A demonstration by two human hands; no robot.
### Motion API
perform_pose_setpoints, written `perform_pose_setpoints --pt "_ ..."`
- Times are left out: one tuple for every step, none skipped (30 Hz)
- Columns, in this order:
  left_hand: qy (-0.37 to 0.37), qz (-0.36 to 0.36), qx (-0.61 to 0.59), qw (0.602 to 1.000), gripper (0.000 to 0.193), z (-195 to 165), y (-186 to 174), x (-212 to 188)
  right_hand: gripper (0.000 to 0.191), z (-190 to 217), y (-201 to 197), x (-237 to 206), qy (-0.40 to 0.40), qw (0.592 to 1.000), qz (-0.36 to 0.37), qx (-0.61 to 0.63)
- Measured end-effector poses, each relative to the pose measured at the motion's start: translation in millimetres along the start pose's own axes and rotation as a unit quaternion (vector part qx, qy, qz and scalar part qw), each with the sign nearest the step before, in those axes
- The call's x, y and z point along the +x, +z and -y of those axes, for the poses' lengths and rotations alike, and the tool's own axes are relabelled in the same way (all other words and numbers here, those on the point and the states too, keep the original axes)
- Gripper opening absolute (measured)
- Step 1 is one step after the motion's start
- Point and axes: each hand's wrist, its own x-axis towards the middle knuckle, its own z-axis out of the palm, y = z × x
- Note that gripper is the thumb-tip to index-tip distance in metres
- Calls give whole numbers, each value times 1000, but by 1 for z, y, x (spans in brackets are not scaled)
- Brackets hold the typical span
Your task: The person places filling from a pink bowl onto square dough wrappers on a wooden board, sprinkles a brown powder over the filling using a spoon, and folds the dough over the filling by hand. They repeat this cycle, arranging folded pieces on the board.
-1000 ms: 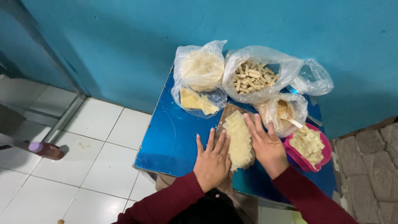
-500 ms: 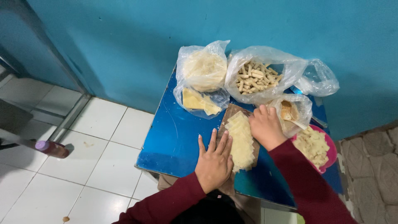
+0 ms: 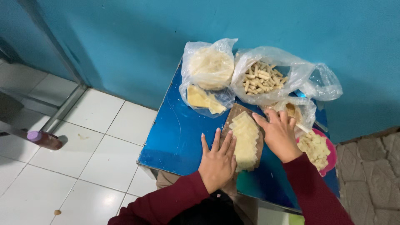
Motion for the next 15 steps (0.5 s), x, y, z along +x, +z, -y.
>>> perform_pose_setpoints --pt "0 4 3 1000 61 -1 0 -1 50 3 1 -3 -10 1000 -12 1" --pt "0 6 7 1000 61 0 0 0 50 4 1 -5 -21 999 -27 0" --pt "0 6 11 1000 60 0 0 1 51 4 1 -8 -11 1000 -16 2" --pt "1 1 13 1000 60 1 0 2 51 3 1 -11 0 1000 -4 5" --pt "2 -1 13 1000 60 1 0 2 52 1 2 -14 10 1000 10 8" --pt "0 -4 13 1000 60 1 -1 2 50 -3 2 -14 21 1000 9 13" --pt "2 -1 17 1000 61 1 -1 1 48 -8 2 -12 32 999 8 20" --pt "7 4 21 1000 61 2 -2 1 47 -13 2 -11 46 999 7 27" --pt "12 9 24 1000 62 2 -2 1 47 -13 5 -7 40 998 -11 39" --pt "12 6 24 1000 61 2 -2 1 48 -12 9 -1 33 998 -29 50" --pt "12 3 24 1000 60 2 -2 1 49 -11 11 2 25 997 -47 61" --pt "10 -1 25 1000 60 2 -2 1 52 -9 13 5 25 999 -33 34" --pt "9 1 25 1000 60 1 -1 2 56 -4 17 11 22 1000 -19 8" --pt "7 3 25 1000 60 1 -1 2 59 -1 19 15 19 1000 -6 -16" --pt "4 6 26 1000 60 1 -1 2 51 -2 17 15 21 1000 -15 -3"
